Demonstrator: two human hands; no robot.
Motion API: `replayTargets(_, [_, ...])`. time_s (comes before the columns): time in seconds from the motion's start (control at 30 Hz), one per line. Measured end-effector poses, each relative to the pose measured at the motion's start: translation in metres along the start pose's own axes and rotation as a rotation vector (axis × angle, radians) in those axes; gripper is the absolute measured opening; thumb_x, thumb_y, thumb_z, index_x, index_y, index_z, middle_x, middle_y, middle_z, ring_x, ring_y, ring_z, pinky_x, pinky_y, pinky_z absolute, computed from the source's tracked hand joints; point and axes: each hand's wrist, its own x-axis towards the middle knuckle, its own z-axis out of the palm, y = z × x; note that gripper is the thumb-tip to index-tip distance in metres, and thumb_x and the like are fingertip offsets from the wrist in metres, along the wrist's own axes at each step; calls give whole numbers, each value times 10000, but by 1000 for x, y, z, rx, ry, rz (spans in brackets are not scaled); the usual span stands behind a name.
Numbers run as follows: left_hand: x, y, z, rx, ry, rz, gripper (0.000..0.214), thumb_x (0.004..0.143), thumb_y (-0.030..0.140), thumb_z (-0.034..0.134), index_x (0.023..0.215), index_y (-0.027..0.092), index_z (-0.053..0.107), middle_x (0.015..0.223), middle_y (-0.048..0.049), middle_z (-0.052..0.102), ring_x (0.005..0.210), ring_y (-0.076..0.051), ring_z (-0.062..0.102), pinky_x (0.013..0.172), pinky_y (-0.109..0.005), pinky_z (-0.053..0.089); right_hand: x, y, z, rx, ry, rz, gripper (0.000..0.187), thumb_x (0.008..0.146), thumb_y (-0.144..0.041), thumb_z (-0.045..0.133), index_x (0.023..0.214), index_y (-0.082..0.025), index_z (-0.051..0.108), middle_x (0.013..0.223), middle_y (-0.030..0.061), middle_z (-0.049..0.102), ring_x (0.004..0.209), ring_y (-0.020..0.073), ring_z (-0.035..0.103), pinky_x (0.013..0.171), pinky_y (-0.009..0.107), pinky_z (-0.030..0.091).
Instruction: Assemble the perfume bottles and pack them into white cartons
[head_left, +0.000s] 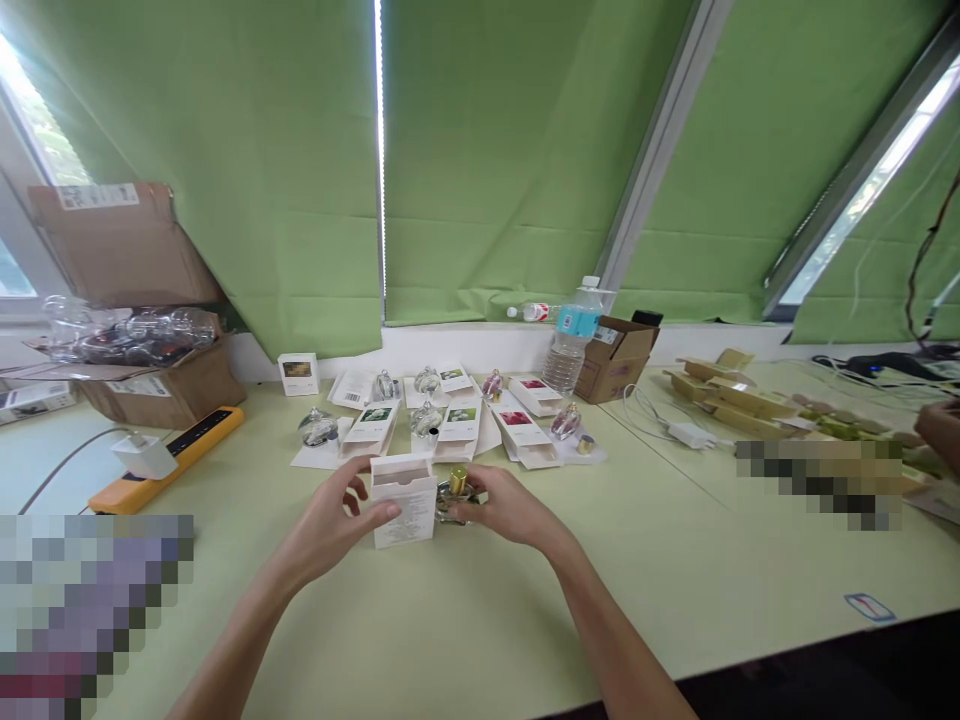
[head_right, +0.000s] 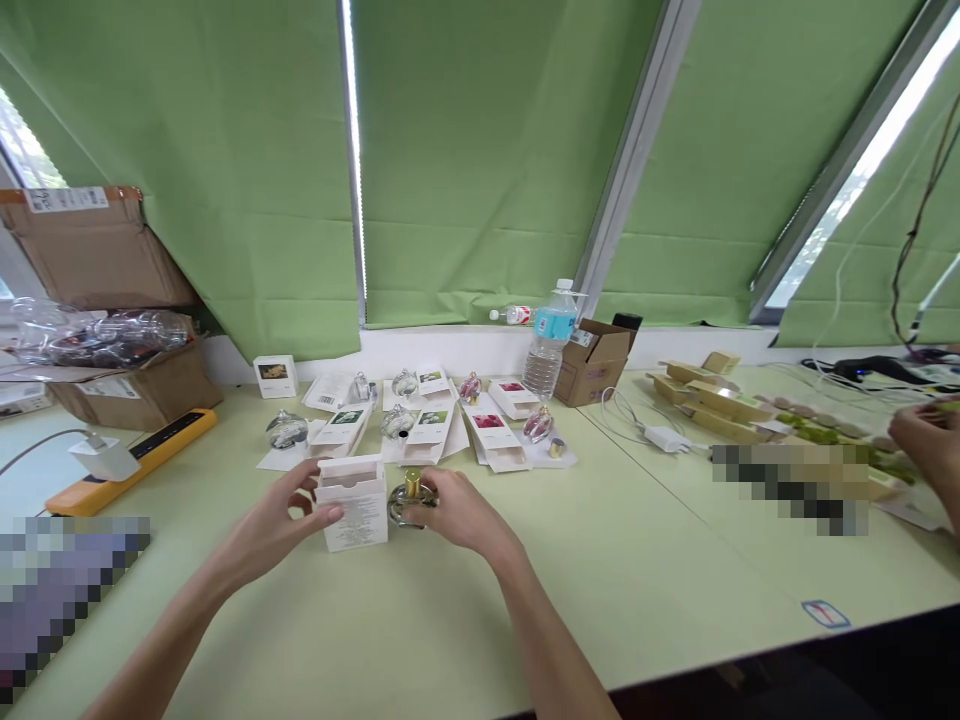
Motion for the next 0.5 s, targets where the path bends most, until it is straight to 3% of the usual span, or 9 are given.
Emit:
replayTargets(0.1, [0,-1,1,-33,131,163,530,758,452,668,1217,283,463,1170,-63,564,987,-220,593,828,-384,504,0,-2,-2,-8,25,-11,161,737,-297,656,846,-180,663,786,10,622,689,152,523,595,238,366])
replayTargets(0.2, [0,1,2,-64,185,347,380,792,349,664,1119,273,485,1294,-60,512,1195,-229,489,940,-395,466,1,-3,-2,-69,60,-20,142,726,-312,668,783,-182,658,751,-2,604,671,143,500,575,232,340])
replayTargets(0.33, [-2,4,4,-47,221,460,285,821,277,641,1075,261,512,1345,-69,476,1248,-234,449,947,-397,470,1,-2,-1,-135,82,-10,145,729,-305,656,680,-178,605,631,-33,536,565,109,424,506,222,274])
replayTargets(0.5, [-2,3,6,93,180,475,161,850,274,608,1010,266,587,1334,-48,486,1246,-234,449,994,-397,419,-1,-2,0,-123,64,-14,126,757,-302,625,733,-180,607,633,-34,539,541,105,426,474,218,266])
